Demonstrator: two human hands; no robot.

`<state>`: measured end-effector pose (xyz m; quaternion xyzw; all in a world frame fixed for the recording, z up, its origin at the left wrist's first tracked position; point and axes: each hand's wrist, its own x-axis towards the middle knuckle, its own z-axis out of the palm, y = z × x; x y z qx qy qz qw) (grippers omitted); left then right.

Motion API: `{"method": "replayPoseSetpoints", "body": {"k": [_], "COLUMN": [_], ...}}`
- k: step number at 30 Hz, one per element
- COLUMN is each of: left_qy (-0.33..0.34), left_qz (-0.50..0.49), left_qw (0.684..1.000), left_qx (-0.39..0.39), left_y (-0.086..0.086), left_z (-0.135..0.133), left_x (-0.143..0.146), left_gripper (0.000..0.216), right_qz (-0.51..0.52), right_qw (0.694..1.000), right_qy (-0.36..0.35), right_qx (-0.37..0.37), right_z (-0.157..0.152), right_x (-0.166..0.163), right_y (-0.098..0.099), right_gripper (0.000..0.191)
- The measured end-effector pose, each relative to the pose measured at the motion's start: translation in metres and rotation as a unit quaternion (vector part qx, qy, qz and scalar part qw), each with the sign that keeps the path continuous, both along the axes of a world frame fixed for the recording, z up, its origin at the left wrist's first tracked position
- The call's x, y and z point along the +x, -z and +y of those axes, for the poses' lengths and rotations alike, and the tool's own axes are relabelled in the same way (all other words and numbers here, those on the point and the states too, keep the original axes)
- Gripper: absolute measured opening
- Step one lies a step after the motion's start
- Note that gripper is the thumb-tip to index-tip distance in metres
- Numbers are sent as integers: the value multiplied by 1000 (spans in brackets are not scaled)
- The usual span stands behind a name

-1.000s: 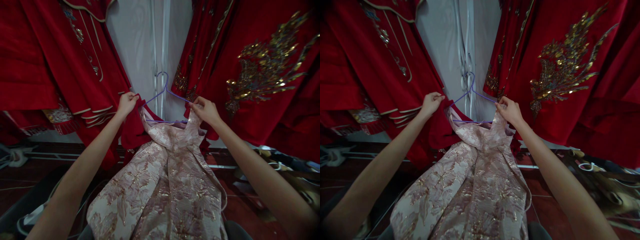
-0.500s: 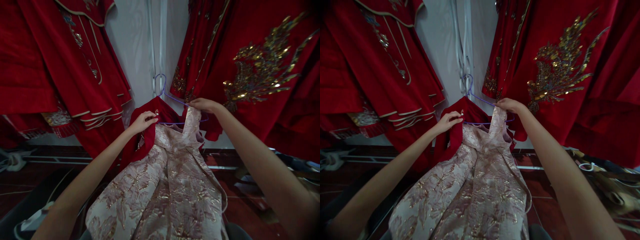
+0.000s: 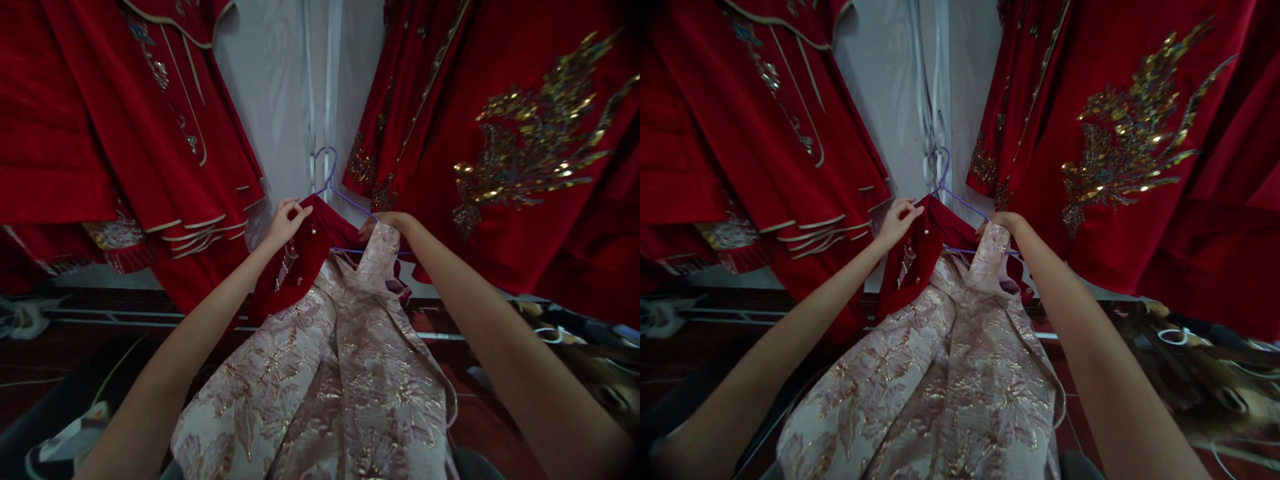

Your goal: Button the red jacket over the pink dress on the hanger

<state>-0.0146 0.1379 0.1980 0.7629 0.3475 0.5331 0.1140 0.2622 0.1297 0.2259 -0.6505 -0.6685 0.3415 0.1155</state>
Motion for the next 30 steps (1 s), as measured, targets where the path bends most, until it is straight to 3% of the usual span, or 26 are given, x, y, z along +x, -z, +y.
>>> {"method": "replayPoseSetpoints", "body": {"k": [1, 3, 5, 8, 11, 16, 18, 26, 30], "left_qy": [-35, -75, -102, -131, -128, -123, -121, -141, -126], "left_qz": [-6, 28, 86, 163, 195, 180, 183, 175, 168], "left_qw": [999, 997, 991, 978, 972, 976, 975, 974, 977], "left_qx": [5, 2, 3, 19, 13, 8, 9, -8, -20], "left_y": [1, 5, 9, 13, 14, 13, 12, 18, 20], "left_z": [5, 13, 22, 30, 31, 25, 22, 14, 12], "left_x": [6, 16, 21, 21, 16, 7, 6, 19, 16], "left_gripper": [32, 55, 71, 71, 63, 58, 58, 68, 69], "right_qz": [-7, -25, -60, -122, -159, -228, -256, -250, -246], "right_qw": [1000, 1000, 996, 979, 959, 870, 852, 866, 872], "right_qy": [4, 15, 32, 66, 105, 225, 262, 237, 226], "right_qx": [-6, -3, 50, 152, 209, 374, 374, 364, 357], "right_z": [0, -2, -6, -9, -10, -14, -18, -58, -88], "right_x": [1, 2, 1, -1, 0, 14, 27, 115, 120], "right_y": [1, 2, 1, -4, -10, -14, -13, -12, -17], "right_gripper": [24, 19, 15, 15, 19, 30, 31, 27, 17]}}
